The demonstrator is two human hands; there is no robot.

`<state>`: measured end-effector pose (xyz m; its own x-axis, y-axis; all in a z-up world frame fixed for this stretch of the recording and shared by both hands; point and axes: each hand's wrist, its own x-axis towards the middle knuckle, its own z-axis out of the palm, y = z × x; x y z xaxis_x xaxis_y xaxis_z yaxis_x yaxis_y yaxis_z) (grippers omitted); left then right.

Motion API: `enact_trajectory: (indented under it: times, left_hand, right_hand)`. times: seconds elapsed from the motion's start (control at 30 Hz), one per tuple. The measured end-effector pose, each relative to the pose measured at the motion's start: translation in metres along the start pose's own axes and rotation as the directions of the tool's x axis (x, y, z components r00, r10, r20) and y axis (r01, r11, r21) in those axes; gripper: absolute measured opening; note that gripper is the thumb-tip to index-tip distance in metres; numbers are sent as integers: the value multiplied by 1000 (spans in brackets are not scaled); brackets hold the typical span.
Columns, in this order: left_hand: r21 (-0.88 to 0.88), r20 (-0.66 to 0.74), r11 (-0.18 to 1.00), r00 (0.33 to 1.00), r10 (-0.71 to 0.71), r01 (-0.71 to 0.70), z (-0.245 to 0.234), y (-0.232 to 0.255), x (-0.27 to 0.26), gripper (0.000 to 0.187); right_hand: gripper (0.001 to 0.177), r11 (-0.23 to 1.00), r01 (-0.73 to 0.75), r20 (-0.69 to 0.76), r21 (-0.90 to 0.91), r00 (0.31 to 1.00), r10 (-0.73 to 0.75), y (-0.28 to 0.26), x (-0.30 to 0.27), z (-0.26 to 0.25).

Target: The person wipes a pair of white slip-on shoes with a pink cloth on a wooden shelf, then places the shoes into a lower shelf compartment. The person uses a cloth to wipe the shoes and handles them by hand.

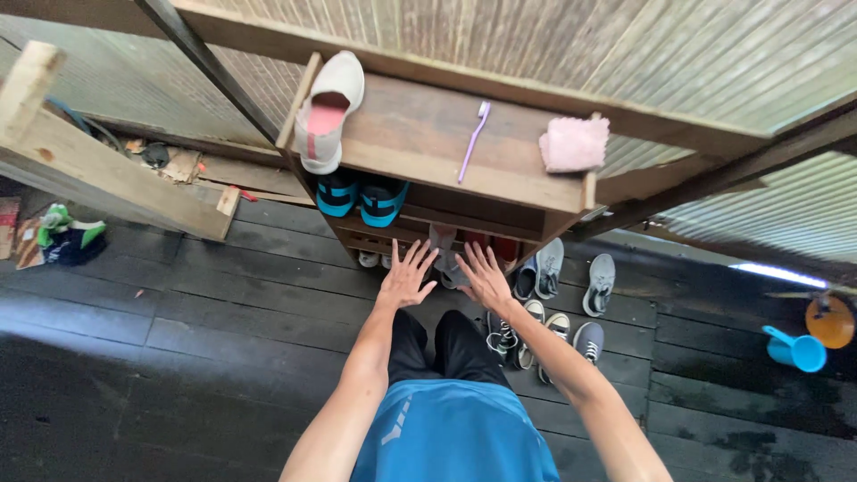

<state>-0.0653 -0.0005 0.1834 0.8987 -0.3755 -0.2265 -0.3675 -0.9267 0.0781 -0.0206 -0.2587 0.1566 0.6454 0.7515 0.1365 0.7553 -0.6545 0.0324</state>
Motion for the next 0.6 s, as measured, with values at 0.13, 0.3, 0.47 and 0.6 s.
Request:
enact_trajectory:
  times: [0.13,0.3,0.47,0.6]
  left_hand:
    - [-23,-4,1000,1000,9,-9,-61,12,-27,76]
    - [-13,-29,1000,999,-13,13,-128,19,-49,73]
    - [2,-179,999,983,-47,48,-162,11,-49,68]
    - [-8,-529,993,842,-105,119,-191,9,-46,56]
  right_hand:
    - [90,1000,6,30,6,1000,-6,1,-8,-60]
    - [86,998,-40,28,41,999,38,6,-2,-132]
    - [82,997,-21,-20,74,1000,23,14,12,-179]
    - [74,993,28,-88,114,996,-18,23,21,-189]
